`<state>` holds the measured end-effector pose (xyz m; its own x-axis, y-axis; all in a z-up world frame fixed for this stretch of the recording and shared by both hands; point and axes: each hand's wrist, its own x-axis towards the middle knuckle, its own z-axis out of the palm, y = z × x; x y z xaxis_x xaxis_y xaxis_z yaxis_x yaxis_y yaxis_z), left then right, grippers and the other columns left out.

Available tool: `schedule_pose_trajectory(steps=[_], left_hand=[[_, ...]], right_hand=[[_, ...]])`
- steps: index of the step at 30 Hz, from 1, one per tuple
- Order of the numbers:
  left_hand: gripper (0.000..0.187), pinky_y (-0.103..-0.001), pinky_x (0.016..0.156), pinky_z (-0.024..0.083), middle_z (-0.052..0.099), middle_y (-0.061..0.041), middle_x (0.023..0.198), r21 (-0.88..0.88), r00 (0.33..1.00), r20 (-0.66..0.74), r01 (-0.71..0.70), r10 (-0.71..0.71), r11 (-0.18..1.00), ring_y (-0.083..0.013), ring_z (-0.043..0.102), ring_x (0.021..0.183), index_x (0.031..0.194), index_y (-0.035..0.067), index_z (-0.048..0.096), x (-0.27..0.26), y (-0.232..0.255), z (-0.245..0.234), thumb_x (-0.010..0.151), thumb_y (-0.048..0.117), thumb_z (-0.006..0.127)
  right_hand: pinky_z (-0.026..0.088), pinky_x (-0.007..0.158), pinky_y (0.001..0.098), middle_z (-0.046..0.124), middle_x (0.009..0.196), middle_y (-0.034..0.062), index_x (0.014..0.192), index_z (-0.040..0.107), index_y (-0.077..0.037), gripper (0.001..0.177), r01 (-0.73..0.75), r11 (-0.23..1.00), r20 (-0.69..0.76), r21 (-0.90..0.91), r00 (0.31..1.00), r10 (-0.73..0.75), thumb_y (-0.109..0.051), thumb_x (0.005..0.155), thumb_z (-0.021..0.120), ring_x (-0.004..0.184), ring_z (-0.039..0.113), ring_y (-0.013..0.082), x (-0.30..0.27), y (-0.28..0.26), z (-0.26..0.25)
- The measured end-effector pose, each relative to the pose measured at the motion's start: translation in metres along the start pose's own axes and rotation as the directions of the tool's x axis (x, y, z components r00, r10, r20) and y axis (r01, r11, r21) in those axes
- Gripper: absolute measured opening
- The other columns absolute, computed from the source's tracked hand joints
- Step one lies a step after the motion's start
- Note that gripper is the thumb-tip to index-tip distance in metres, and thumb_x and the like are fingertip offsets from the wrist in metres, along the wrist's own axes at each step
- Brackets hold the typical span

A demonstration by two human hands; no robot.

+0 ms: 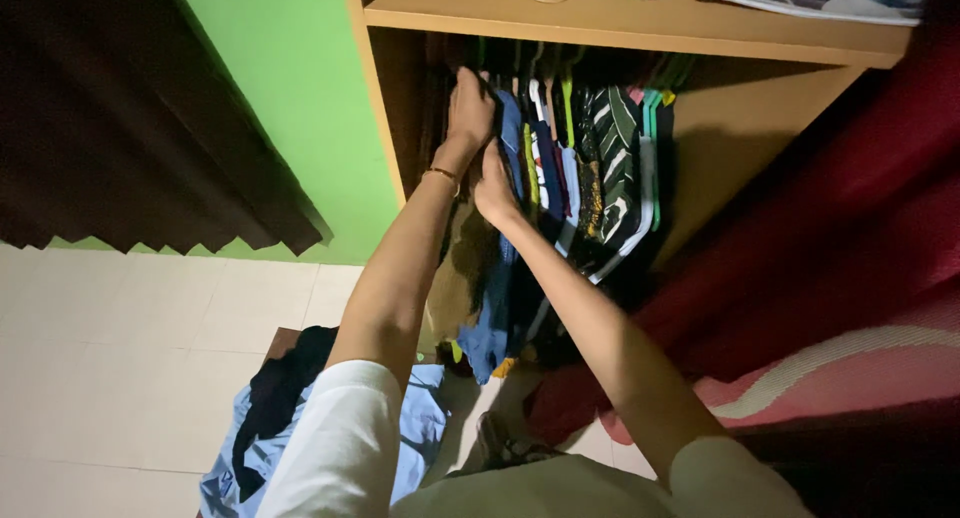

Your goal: Hanging folded clothes back into a wardrobe onto hangers.

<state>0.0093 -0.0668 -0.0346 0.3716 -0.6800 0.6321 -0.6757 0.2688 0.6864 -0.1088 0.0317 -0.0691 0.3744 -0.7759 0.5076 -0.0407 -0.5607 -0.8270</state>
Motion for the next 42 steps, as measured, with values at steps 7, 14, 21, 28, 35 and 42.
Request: schedule_pose_trajectory(steps=[7, 14, 21, 28, 35, 42], left_hand=[[0.025, -0.054, 0.099, 0.048, 0.066, -0.033, 0.123, 0.084, 0.981, 0.094, 0.164, -0.172, 0.983, -0.0515, 0.058, 0.119, 0.116, -0.002, 0.046, -0.009, 0.035, -0.019, 0.104, 0.02, 0.047], [0.072, -0.05, 0.105, 0.045, 0.054, -0.035, 0.141, -0.061, 0.961, 0.157, 0.24, -0.228, 0.969, -0.0514, 0.055, 0.128, 0.154, 0.008, 0.018, -0.051, 0.06, -0.024, 0.102, 0.045, 0.053], [0.126, -0.041, 0.115, 0.04, 0.044, -0.032, 0.152, -0.095, 0.871, 0.415, 0.33, -0.264, 0.939, -0.044, 0.05, 0.138, 0.162, 0.019, -0.012, -0.068, 0.054, -0.031, 0.08, 0.051, 0.079], [0.13, -0.036, 0.116, 0.039, 0.042, -0.027, 0.157, -0.203, 0.863, 0.44, 0.366, -0.25, 0.908, -0.0383, 0.049, 0.141, 0.161, 0.02, -0.014, -0.059, 0.049, -0.026, 0.076, 0.037, 0.083], [0.125, -0.038, 0.12, 0.032, 0.034, -0.024, 0.163, -0.35, 0.876, 0.43, 0.384, -0.218, 0.855, -0.0336, 0.037, 0.148, 0.163, 0.017, -0.007, -0.067, 0.036, -0.02, 0.078, 0.027, 0.083], [0.126, -0.037, 0.123, 0.029, 0.031, -0.026, 0.164, -0.493, 0.91, 0.357, 0.375, -0.211, 0.785, -0.0332, 0.032, 0.152, 0.161, 0.0, -0.004, -0.07, -0.018, 0.01, 0.075, 0.023, 0.085]], right_hand=[[0.04, 0.115, 0.0355, 0.046, 0.154, 0.0093, 0.158, 0.034, 0.001, 0.058, -0.207, 0.598, 0.057, 0.774, 0.964, 0.26, -0.037, 0.115, 0.03, 0.136, 0.047, 0.0215, 0.017, 0.076, 0.027], [0.043, 0.114, 0.04, 0.049, 0.147, 0.0113, 0.151, 0.041, -0.002, 0.051, -0.114, 0.826, 0.047, 0.552, 0.993, 0.106, -0.032, 0.11, 0.046, 0.135, 0.047, 0.0233, 0.033, 0.13, 0.032], [0.034, 0.117, 0.0412, 0.036, 0.16, 0.0141, 0.157, 0.031, -0.005, 0.069, -0.099, 0.994, 0.096, -0.053, 0.99, 0.104, -0.039, 0.102, 0.053, 0.147, 0.037, 0.0282, 0.006, 0.096, 0.006], [0.027, 0.123, 0.0404, 0.029, 0.169, 0.0114, 0.163, 0.024, -0.01, 0.072, -0.48, 0.852, 0.191, 0.209, 0.875, 0.445, -0.046, 0.103, 0.041, 0.154, 0.029, 0.0258, -0.031, 0.078, -0.011], [0.04, 0.102, 0.0419, 0.036, 0.141, 0.0317, 0.159, 0.017, -0.004, 0.07, -0.359, 0.87, 0.547, -0.338, 0.677, 0.492, -0.027, 0.105, 0.055, 0.128, 0.042, 0.035, -0.045, -0.076, -0.097], [0.052, 0.063, 0.0467, 0.077, 0.083, 0.0136, 0.116, 0.075, -0.004, 0.023, -0.231, 0.873, 0.034, -0.43, 0.962, 0.271, -0.01, 0.097, 0.065, 0.067, 0.068, 0.0302, 0.01, -0.073, -0.15]])
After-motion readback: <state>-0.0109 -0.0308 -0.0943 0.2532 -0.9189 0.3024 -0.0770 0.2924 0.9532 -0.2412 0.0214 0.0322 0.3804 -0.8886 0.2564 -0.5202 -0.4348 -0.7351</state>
